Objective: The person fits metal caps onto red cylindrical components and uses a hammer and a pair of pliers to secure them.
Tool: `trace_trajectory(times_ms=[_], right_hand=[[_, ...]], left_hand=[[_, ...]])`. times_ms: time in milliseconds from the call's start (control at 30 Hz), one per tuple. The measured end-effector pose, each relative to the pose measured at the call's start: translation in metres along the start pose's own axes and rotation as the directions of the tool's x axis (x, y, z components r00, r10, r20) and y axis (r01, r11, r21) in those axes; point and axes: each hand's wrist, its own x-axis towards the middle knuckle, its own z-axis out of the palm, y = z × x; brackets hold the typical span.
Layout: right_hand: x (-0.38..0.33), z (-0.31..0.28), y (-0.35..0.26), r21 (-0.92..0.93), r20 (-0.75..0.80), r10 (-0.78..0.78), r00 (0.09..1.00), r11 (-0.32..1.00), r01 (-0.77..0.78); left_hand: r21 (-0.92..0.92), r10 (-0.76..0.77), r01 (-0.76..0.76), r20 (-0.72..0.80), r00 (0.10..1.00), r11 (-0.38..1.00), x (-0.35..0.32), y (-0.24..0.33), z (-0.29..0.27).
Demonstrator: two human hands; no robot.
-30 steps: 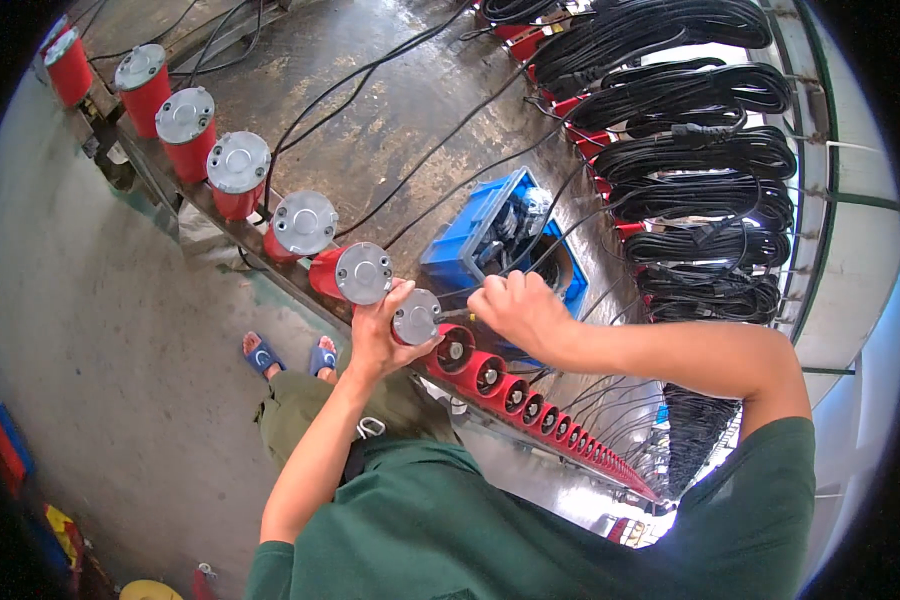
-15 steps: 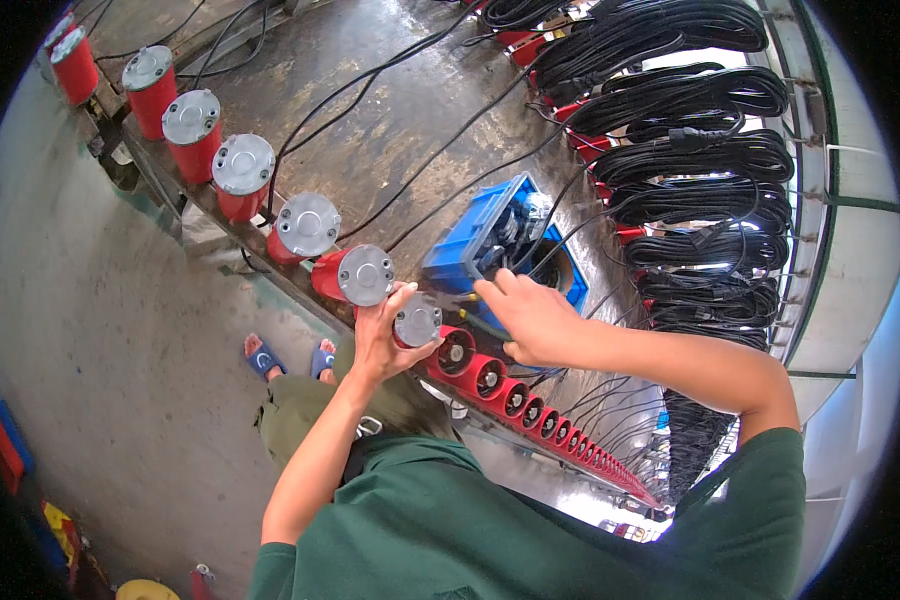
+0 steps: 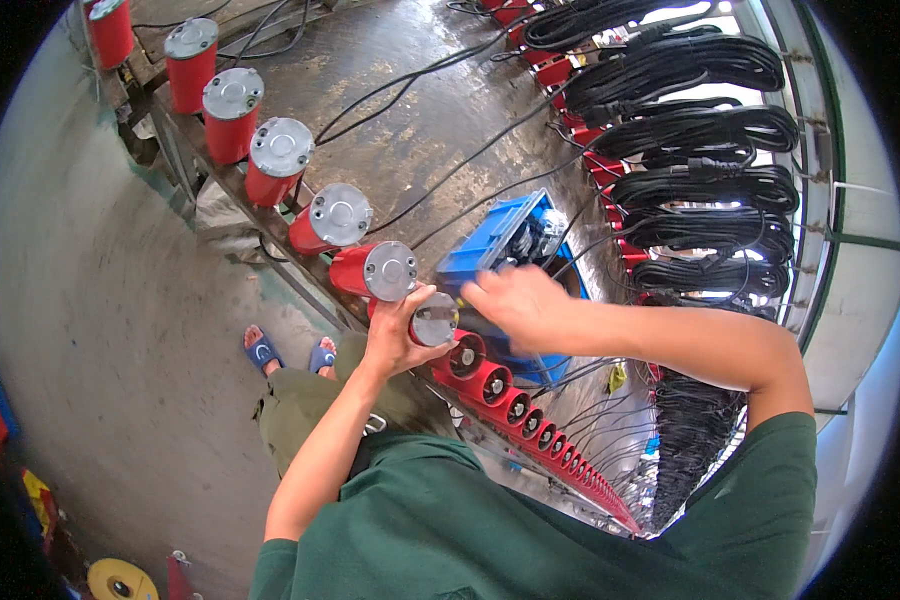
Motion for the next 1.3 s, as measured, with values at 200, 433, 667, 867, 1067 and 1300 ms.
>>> trace_trajectory(times_ms=[200,433,667,867,1067,1300], right_hand=[[0.014,-0.022,-0.03,0.562,0.768,-0.013,0.64,0.491,-0.665],[0.026,-0.033,-0.023,0.503,0.765,0.039,0.643,0.588,-0.634],[0.018,-0.027,-0.04,0.314,0.664,0.196,0.721,0.803,-0.507],[0.037,-0.034,-0.046,0.001,0.667,-0.489,0.562,-0.754,-0.657],[0.046,-0.036,-0.105,-0.597,0.28,0.02,0.96,-0.779,0.191],[-0.094,0.059,-0.083,-0.088,0.295,0.317,0.901,-0.93,0.356]], left_hand=[[-0.012,-0.038,0.039,0.065,0.997,0.999,-0.007,-0.004,0.007],[-0.01,-0.055,0.055,0.042,0.998,0.998,-0.004,-0.001,-0.002],[0.002,-0.068,0.068,0.015,0.998,0.998,-0.008,-0.007,0.002],[0.013,0.009,-0.009,0.007,1.0,1.0,-0.014,-0.016,0.003],[-0.072,0.046,-0.042,0.049,0.998,0.997,-0.031,-0.04,0.022],[0.037,-0.134,0.132,0.068,0.989,0.991,-0.002,0.012,0.009]])
